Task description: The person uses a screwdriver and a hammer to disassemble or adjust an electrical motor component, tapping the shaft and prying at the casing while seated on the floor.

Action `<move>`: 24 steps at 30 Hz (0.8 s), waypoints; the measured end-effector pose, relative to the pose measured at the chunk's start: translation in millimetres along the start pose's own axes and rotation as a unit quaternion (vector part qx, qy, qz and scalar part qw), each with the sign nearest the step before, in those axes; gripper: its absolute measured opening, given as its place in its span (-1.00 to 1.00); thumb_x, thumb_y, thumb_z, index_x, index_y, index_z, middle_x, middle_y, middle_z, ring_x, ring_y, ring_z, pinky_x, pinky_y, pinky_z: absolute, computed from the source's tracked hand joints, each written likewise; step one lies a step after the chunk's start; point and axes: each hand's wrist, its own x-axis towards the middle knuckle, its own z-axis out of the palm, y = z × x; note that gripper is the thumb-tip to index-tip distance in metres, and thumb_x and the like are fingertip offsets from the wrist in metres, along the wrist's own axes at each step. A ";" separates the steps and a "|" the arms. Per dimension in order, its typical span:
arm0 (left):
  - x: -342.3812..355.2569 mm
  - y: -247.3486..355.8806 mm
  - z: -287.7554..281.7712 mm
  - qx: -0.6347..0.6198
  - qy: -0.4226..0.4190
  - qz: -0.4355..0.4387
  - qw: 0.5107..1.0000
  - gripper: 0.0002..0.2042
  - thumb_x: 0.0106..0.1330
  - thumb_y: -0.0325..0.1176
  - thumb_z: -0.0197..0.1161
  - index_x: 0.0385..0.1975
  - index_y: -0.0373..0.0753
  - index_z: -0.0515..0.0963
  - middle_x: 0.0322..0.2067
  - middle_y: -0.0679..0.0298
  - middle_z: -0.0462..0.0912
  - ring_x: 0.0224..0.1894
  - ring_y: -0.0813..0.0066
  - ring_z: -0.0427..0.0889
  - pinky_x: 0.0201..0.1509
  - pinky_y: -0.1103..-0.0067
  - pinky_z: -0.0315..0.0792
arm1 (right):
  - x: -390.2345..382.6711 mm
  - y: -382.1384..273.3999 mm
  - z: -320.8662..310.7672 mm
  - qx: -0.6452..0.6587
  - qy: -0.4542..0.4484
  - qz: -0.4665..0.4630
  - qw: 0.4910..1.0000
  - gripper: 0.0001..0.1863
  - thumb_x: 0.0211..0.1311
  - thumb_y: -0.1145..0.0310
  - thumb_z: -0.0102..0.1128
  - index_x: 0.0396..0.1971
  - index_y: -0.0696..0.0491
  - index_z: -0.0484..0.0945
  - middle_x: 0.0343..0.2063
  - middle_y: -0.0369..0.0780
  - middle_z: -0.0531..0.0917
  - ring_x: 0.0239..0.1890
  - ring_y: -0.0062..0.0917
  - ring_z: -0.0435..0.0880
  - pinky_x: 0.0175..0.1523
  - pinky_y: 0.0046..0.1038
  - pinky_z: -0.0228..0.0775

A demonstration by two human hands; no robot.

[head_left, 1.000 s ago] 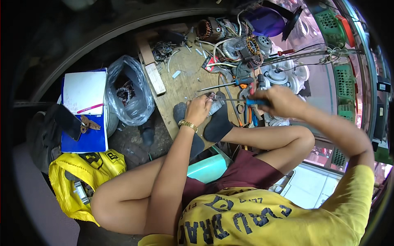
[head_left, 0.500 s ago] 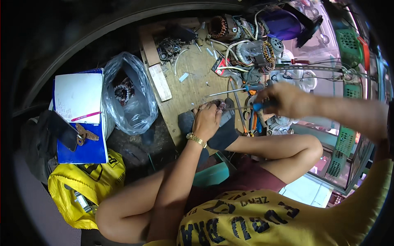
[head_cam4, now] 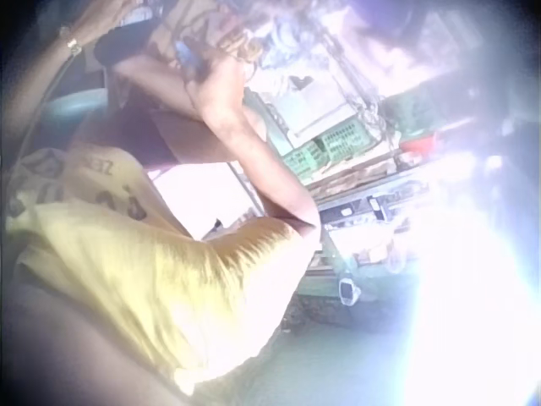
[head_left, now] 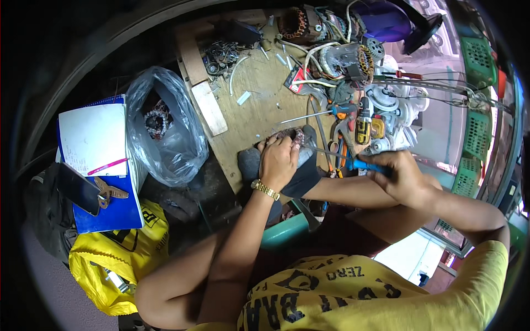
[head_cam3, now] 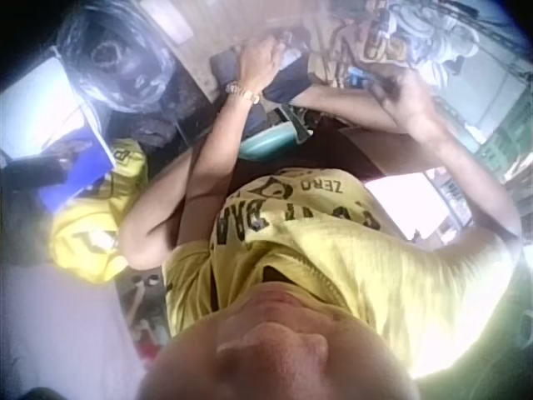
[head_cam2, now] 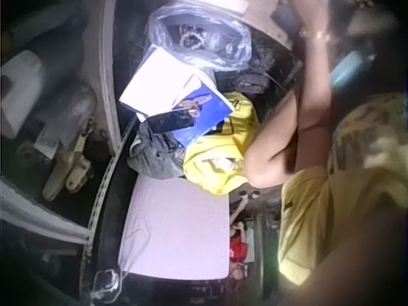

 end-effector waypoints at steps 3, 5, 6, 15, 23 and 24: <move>-1.1 3.6 5.5 0.012 -0.006 0.000 1.000 -0.78 0.36 -0.25 0.15 -0.43 -0.27 0.55 -0.35 0.00 0.68 -0.12 -0.05 0.59 0.01 0.09 0.29 | -21.6 24.8 34.6 -0.017 0.093 -0.072 0.993 -0.64 0.11 0.56 0.32 -0.03 0.09 0.71 -0.31 0.02 0.73 -0.33 -0.17 0.73 -0.15 -0.26 0.58; -3.2 7.6 7.1 0.015 -0.008 -0.001 1.000 -0.77 0.37 -0.24 0.14 -0.42 -0.26 0.55 -0.34 0.01 0.69 -0.14 -0.05 0.60 0.00 0.09 0.30 | -34.1 25.3 46.5 -0.045 0.112 -0.069 0.990 -0.64 0.05 0.54 0.33 -0.09 0.04 0.74 -0.34 -0.05 0.73 -0.29 -0.11 0.71 -0.14 -0.21 0.58; -2.7 7.3 6.4 0.020 -0.008 -0.008 1.000 -0.76 0.39 -0.23 0.12 -0.42 -0.26 0.56 -0.33 0.01 0.69 -0.14 -0.03 0.62 -0.01 0.09 0.30 | -37.0 26.4 48.2 -0.047 0.123 -0.072 0.989 -0.64 0.05 0.54 0.33 -0.09 0.04 0.74 -0.34 -0.05 0.73 -0.29 -0.11 0.71 -0.14 -0.21 0.58; -14.0 9.4 1.8 0.061 -0.020 -0.008 0.998 -0.67 0.42 -0.09 0.10 -0.29 -0.25 0.63 -0.42 -0.07 0.68 -0.29 -0.13 0.67 -0.14 0.13 0.50 | -53.5 20.8 48.9 -0.081 0.165 -0.104 0.977 -0.70 0.09 0.43 0.31 -0.12 -0.01 0.74 -0.36 -0.05 0.76 -0.29 -0.16 0.76 -0.14 -0.19 0.60; -21.4 22.9 32.4 0.052 0.051 -0.056 0.996 -0.62 0.43 -0.12 0.02 -0.31 -0.34 0.63 -0.32 -0.19 0.66 -0.21 -0.18 0.64 0.03 0.20 0.45 | -174.2 31.4 23.9 -0.087 0.197 -0.171 0.961 -0.56 0.14 0.38 0.32 0.08 -0.01 0.60 -0.29 -0.01 0.74 -0.23 -0.12 0.74 -0.14 -0.15 0.55; -17.8 9.3 12.9 0.073 0.062 -0.052 0.994 -0.62 0.43 -0.12 0.02 -0.31 -0.34 0.63 -0.32 -0.19 0.66 -0.21 -0.18 0.64 0.03 0.20 0.45 | -192.7 36.1 21.2 -0.014 0.259 -0.217 0.941 -0.56 0.15 0.38 0.32 0.09 -0.01 0.59 -0.26 0.01 0.73 -0.20 -0.13 0.74 -0.13 -0.17 0.54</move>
